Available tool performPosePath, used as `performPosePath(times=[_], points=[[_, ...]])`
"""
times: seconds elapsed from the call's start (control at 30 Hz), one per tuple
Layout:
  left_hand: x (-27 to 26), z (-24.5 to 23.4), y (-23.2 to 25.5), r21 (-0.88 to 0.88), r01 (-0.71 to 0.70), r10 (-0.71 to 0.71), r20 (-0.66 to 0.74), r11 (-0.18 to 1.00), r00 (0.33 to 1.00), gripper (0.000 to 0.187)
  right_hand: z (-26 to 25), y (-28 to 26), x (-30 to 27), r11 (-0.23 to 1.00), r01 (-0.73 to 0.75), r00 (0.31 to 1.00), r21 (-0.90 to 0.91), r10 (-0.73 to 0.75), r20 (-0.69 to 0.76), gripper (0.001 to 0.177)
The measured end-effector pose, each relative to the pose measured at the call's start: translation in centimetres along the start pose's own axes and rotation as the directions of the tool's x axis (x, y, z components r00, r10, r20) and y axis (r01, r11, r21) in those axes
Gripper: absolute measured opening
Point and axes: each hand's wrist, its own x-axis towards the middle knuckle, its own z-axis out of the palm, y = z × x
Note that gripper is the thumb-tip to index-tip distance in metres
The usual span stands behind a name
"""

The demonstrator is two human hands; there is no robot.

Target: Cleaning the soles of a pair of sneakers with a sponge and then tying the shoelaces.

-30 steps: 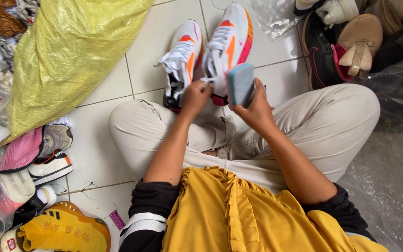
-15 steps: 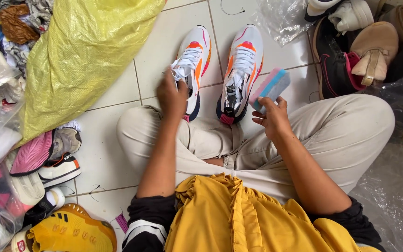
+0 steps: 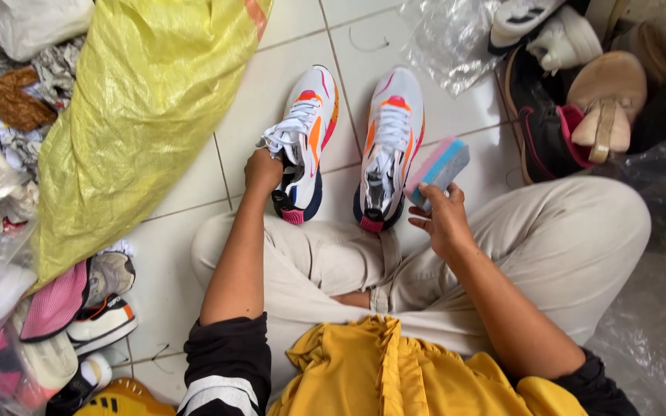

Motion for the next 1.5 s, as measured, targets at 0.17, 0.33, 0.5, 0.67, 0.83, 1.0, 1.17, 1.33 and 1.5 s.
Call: performPosePath(times=[0.17,0.33,0.5,0.67,0.83,1.0,1.17,1.33,1.5], points=[[3.1,-1.8,4.5,0.081,-0.006,0.012,-0.081,0.997,0.997,0.032,0.6,-0.7,1.0,0.999,0.026,1.0,-0.033,-0.026,0.011,0.098],[9.4,0.3,4.8,0.124,-0.043,0.058,-0.12,0.991,0.991,0.03,1.0,-1.4,1.2,0.997,0.003,0.999,-0.08,0.0,0.041,0.099],[10.3,-0.3,4.8,0.083,-0.122,0.129,-0.078,0.989,0.989,0.026,0.7,-0.5,2.6,0.996,-0.003,0.999,-0.085,0.007,0.052,0.1],[1.6,-3.1,8.5,-0.251,0.009,-0.015,-0.024,0.968,1.0,0.073,0.4,0.0,3.2,0.997,0.049,0.998,-0.059,-0.046,0.043,0.099],[-8.1,8.3,5.8,-0.287,-0.384,0.112,-0.656,0.877,0.746,0.078,-0.2,0.3,3.5,0.995,0.102,0.995,-0.016,-0.102,0.008,0.099],[-18.2,12.4,6.5,-0.705,0.653,-0.263,0.598,0.276,0.757,0.092,-1.2,1.1,5.0,0.989,0.145,0.989,0.034,-0.144,-0.019,0.101],[-15.5,16.3,5.1,-0.5,0.857,0.03,0.862,-0.125,0.507,0.115,-1.5,1.4,4.4,0.991,0.132,0.991,0.017,-0.132,0.001,0.101],[-10.1,20.6,2.2,-0.49,0.863,0.054,0.865,-0.124,0.499,0.105,-1.3,1.6,3.8,0.99,0.138,0.99,-0.026,-0.137,0.036,0.103],[-7.9,19.8,1.2,-0.696,0.715,-0.014,0.716,0.061,0.698,0.1,-1.6,2.1,4.1,0.97,0.182,0.981,-0.16,-0.169,0.092,0.102]])
